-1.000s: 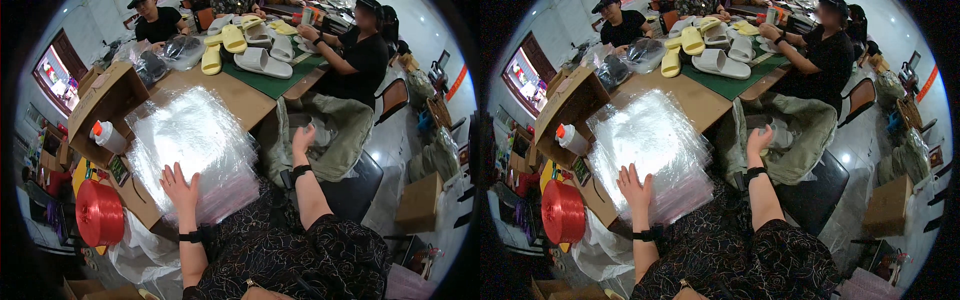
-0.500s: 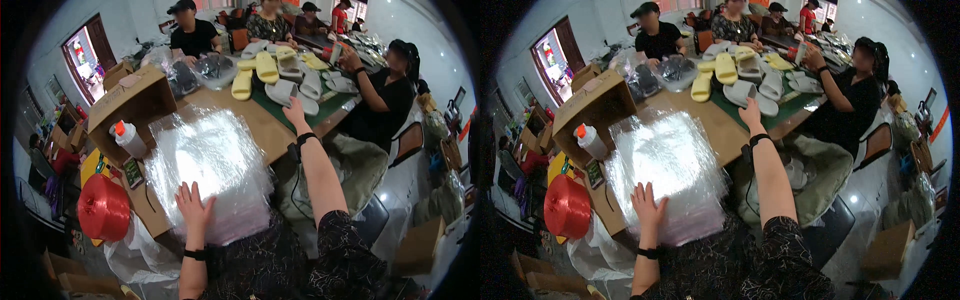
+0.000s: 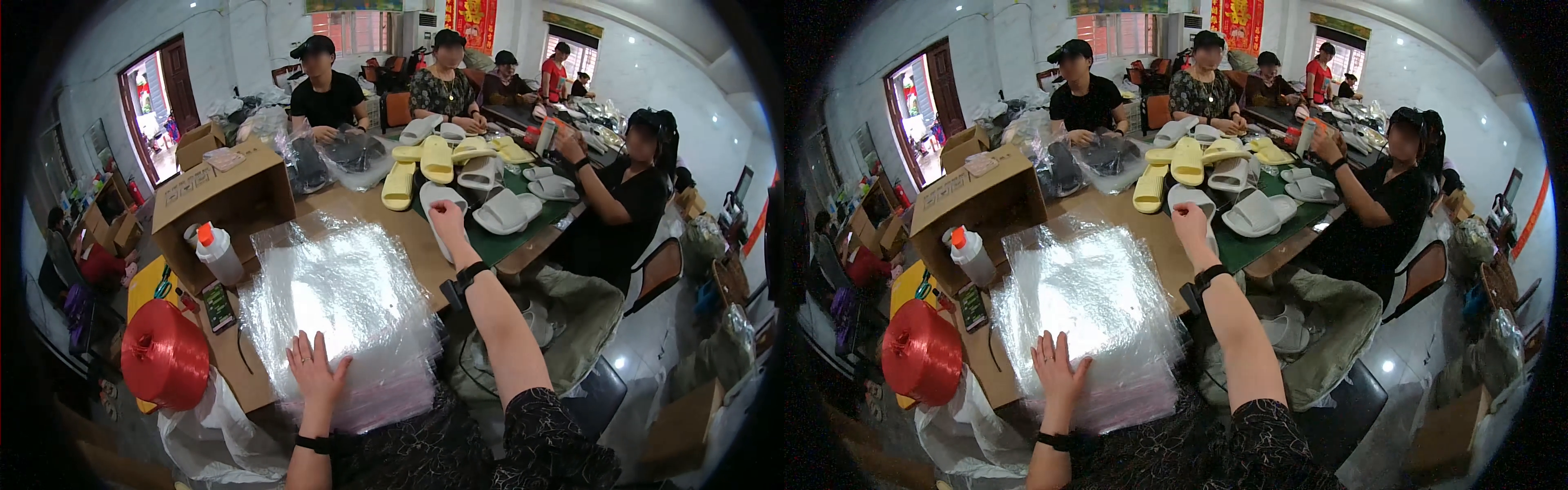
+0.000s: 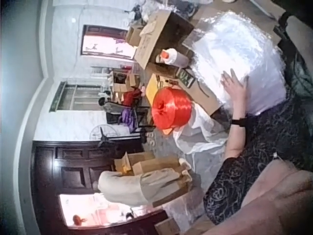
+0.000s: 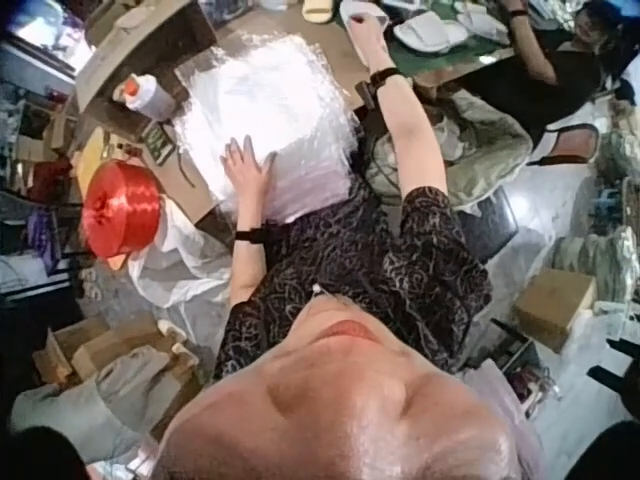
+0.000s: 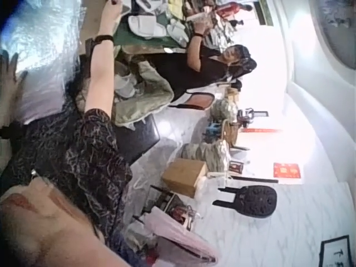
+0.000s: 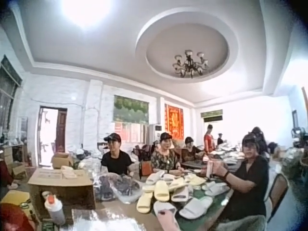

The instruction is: Inspecting pairs of slippers and placing them on a stack for packing in a factory setting.

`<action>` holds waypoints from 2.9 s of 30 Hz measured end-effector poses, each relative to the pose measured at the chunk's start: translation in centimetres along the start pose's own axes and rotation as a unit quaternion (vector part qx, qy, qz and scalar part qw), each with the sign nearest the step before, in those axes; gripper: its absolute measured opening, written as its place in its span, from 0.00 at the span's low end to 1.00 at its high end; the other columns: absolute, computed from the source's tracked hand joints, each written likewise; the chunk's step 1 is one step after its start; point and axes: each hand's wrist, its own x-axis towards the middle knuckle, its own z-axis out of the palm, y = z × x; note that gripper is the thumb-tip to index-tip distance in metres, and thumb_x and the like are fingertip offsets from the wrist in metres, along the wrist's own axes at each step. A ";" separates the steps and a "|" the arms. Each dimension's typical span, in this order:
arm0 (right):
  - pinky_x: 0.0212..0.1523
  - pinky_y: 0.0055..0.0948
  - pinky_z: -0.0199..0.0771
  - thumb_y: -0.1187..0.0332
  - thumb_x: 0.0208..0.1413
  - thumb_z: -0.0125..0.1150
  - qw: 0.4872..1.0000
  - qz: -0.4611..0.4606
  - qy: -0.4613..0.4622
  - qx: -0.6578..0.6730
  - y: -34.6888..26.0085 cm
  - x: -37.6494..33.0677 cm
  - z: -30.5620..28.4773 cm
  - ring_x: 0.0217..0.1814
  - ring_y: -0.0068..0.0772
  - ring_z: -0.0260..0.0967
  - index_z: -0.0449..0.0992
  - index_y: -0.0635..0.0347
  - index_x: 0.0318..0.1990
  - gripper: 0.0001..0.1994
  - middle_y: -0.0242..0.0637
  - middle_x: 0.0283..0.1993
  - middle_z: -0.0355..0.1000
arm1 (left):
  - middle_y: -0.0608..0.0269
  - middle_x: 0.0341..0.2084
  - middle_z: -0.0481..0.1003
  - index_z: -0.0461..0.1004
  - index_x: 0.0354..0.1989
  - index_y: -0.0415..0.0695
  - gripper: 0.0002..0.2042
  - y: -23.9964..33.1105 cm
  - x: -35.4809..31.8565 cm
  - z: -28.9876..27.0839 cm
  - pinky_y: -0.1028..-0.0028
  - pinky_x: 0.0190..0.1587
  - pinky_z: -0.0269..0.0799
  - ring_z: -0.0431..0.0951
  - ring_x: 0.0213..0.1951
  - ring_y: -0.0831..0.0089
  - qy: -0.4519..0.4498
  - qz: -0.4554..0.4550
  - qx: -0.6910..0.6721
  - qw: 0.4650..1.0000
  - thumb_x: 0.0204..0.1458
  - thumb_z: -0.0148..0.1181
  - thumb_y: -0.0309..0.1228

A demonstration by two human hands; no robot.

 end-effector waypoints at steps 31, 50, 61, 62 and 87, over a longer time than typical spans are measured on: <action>0.34 0.40 0.72 0.61 0.54 0.68 0.995 0.086 0.049 0.033 7.6 1.3 3.0 0.28 0.42 0.74 0.81 0.66 0.36 0.14 0.43 0.28 0.78 | 0.37 0.70 0.58 0.66 0.69 0.43 0.39 0.1 -0.2 -0.2 0.43 0.74 0.41 0.54 0.73 0.42 -0.001 0.003 0.010 1.000 0.55 0.62 0.58; 0.43 0.45 0.75 0.59 0.57 0.64 0.981 -0.039 -0.187 -0.047 -3.1 -9.5 5.0 0.43 0.55 0.77 0.81 0.63 0.43 0.16 0.49 0.40 0.79 | 0.36 0.71 0.57 0.65 0.69 0.42 0.40 -0.1 -0.3 -0.2 0.42 0.74 0.41 0.54 0.72 0.40 -0.018 0.003 0.011 1.000 0.53 0.65 0.57; 0.59 0.47 0.71 0.55 0.52 0.72 0.867 -0.211 0.250 -0.375 -1.4 -6.5 -7.3 0.57 0.52 0.71 0.75 0.59 0.56 0.27 0.53 0.54 0.74 | 0.37 0.71 0.57 0.65 0.69 0.40 0.39 0.2 -0.3 -0.5 0.42 0.74 0.41 0.53 0.73 0.40 -0.005 0.004 -0.008 1.000 0.56 0.63 0.55; 0.60 0.48 0.71 0.52 0.52 0.72 0.840 -0.159 0.280 -0.437 -0.5 -6.4 -8.7 0.59 0.53 0.71 0.73 0.61 0.60 0.31 0.59 0.58 0.72 | 0.37 0.71 0.57 0.65 0.69 0.40 0.39 0.1 -0.3 -0.4 0.42 0.74 0.41 0.53 0.72 0.40 -0.003 0.006 -0.007 1.000 0.56 0.63 0.55; 0.55 0.28 0.69 0.64 0.70 0.57 0.875 0.006 -0.092 0.474 -15.5 0.2 -11.9 0.52 0.25 0.72 0.76 0.67 0.54 0.14 0.34 0.52 0.76 | 0.33 0.69 0.59 0.66 0.68 0.40 0.40 0.1 -0.5 -0.1 0.43 0.74 0.40 0.54 0.73 0.39 0.002 0.002 -0.002 1.000 0.56 0.61 0.59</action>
